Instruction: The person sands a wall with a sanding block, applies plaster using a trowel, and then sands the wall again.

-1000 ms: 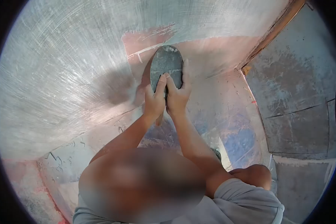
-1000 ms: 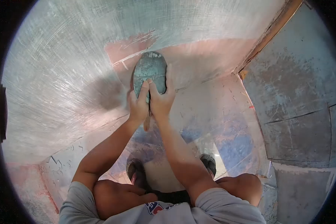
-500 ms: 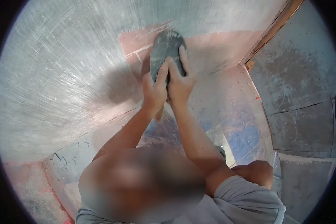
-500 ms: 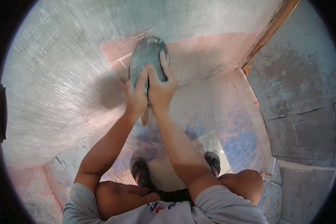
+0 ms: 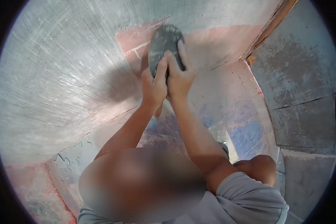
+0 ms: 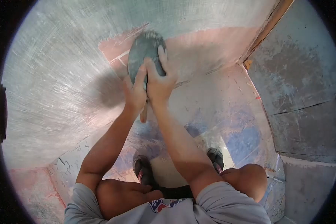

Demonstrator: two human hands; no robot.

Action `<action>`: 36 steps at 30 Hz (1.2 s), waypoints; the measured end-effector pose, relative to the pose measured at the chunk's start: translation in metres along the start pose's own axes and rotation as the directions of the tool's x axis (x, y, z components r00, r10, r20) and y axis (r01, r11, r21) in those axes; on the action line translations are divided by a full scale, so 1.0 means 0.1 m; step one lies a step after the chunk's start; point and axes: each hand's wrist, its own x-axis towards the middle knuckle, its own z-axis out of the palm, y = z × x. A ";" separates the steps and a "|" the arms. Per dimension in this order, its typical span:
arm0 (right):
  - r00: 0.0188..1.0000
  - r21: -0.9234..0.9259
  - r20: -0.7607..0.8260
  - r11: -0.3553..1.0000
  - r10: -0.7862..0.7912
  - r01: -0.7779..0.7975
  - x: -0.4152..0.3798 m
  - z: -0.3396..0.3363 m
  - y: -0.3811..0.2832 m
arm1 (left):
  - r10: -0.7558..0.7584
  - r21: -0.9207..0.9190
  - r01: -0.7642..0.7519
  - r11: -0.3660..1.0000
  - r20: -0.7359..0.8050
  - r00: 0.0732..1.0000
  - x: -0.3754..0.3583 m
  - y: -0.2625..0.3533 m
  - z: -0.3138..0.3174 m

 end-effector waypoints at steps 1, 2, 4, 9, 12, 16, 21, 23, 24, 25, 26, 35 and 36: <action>1.000 0.026 -0.007 1.000 -0.015 0.015 -0.10 0.01 0.05 | 0.081 0.015 -0.080 0.997 -0.036 0.996 -0.03 -0.17 -0.04; 1.000 0.043 0.001 0.999 0.028 -0.028 -0.21 0.01 0.10 | 0.160 0.034 -0.158 0.987 -0.071 0.984 -0.09 -0.23 -0.07; 0.995 0.061 0.020 0.993 0.098 -0.099 -0.25 -0.01 0.10 | -0.024 0.008 0.025 1.000 -0.042 0.999 -0.16 -0.12 -0.09; 0.995 0.137 0.019 0.986 0.094 -0.096 0.07 0.01 -0.16 | -0.097 0.103 0.094 0.990 0.016 0.995 0.05 0.21 0.02; 0.996 0.081 0.029 0.993 0.084 -0.086 -0.07 0.01 0.04 | 0.076 0.067 -0.075 0.995 -0.005 0.997 0.01 -0.10 -0.04; 0.987 0.081 0.060 0.984 0.152 -0.157 -0.13 -0.03 -0.05 | 0.065 -0.014 -0.065 0.998 -0.015 0.998 -0.11 -0.09 -0.05; 0.986 0.183 0.021 0.969 0.166 -0.167 0.07 -0.01 -0.17 | -0.235 0.092 0.226 0.970 0.111 0.966 0.05 0.26 0.02; 0.996 0.079 0.017 0.992 0.093 -0.094 -0.08 -0.01 -0.04 | -0.076 0.102 0.077 0.992 -0.012 0.997 -0.08 0.24 0.00; 0.986 0.134 0.026 0.977 0.165 -0.167 -0.17 0.00 0.00 | 0.131 0.053 -0.131 0.990 0.005 0.991 -0.08 -0.08 -0.08; 0.984 0.123 0.022 0.977 0.174 -0.175 -0.19 0.00 -0.03 | 0.121 0.012 -0.121 0.993 -0.072 0.990 -0.10 -0.26 -0.10; 0.982 0.111 0.019 0.975 0.190 -0.191 -0.20 0.00 -0.05 | 0.126 0.013 -0.125 0.992 -0.073 0.989 -0.08 -0.19 -0.07; 0.988 0.153 0.005 0.977 0.152 -0.151 -0.13 0.01 -0.02 | 0.100 0.160 -0.094 0.983 -0.031 0.995 -0.10 0.13 -0.01; 0.977 0.169 0.024 0.963 0.210 -0.211 -0.15 0.00 -0.04 | 0.019 0.129 -0.014 0.992 -0.040 0.999 -0.16 0.15 -0.01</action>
